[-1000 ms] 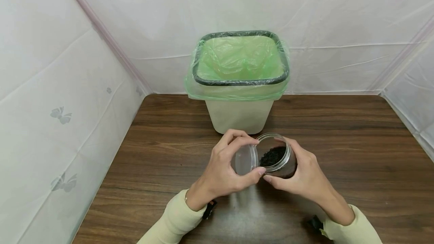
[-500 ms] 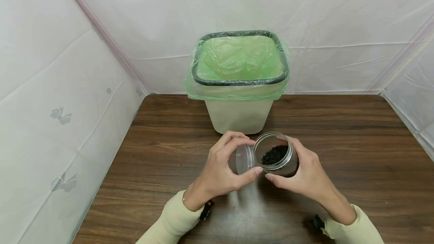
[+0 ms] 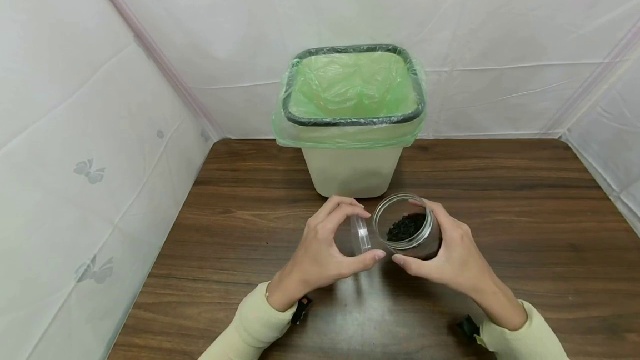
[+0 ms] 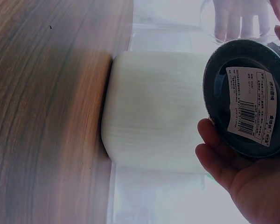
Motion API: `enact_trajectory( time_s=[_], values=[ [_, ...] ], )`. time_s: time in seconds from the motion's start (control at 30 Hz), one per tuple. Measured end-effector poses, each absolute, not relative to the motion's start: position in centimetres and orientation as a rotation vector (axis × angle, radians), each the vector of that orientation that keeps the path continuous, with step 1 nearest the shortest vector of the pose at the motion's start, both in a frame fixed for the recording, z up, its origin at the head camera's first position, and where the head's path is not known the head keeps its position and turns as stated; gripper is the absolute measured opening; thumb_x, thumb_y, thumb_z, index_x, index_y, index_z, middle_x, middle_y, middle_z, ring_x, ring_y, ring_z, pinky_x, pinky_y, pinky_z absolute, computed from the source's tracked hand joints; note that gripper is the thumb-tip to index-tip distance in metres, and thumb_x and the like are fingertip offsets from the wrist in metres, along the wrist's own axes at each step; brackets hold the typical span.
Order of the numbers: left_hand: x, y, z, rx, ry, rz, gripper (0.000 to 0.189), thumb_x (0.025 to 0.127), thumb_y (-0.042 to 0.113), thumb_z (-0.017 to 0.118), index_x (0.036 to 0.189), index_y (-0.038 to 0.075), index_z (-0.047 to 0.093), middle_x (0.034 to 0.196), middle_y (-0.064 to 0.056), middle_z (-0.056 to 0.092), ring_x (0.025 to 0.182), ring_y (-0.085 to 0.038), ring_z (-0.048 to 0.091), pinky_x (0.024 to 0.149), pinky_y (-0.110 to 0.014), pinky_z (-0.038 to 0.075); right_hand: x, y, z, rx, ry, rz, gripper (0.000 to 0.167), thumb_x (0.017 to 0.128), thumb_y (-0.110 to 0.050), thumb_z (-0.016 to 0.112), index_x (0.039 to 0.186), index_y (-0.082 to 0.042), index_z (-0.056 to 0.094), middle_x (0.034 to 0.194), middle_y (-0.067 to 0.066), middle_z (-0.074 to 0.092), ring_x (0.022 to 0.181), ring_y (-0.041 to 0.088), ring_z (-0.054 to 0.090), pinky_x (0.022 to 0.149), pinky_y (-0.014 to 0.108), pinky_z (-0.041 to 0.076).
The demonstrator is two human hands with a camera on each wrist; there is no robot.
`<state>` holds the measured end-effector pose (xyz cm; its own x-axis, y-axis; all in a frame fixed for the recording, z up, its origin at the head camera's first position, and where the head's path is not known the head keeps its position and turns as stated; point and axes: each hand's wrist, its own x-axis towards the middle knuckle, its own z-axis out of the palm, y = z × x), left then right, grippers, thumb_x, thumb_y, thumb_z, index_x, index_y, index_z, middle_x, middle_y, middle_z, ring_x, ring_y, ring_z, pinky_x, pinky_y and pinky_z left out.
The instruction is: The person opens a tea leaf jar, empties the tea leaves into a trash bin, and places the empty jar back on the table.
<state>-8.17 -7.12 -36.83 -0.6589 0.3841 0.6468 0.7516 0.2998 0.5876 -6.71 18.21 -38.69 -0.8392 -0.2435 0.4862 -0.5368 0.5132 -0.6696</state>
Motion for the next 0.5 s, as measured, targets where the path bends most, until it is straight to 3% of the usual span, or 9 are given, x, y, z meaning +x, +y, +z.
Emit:
enact_trajectory(
  time_s=[0.5],
  values=[
    [-7.94, -7.56, -37.12, -0.982, -2.274, -1.289, 0.045, 0.076, 0.042, 0.087, 0.104, 0.017, 0.063, 0.117, 0.004, 0.059, 0.109, -0.013, 0.059, 0.093, -0.035, 0.051, -6.69, 18.54, -38.52, 0.636, -2.430, 1.227, 0.100, 0.057, -0.022, 0.098, 0.145, -0.017, 0.051, 0.114, -0.001, 0.068, 0.099, 0.013, 0.065, 0.084, 0.015, 0.045]
  ],
)
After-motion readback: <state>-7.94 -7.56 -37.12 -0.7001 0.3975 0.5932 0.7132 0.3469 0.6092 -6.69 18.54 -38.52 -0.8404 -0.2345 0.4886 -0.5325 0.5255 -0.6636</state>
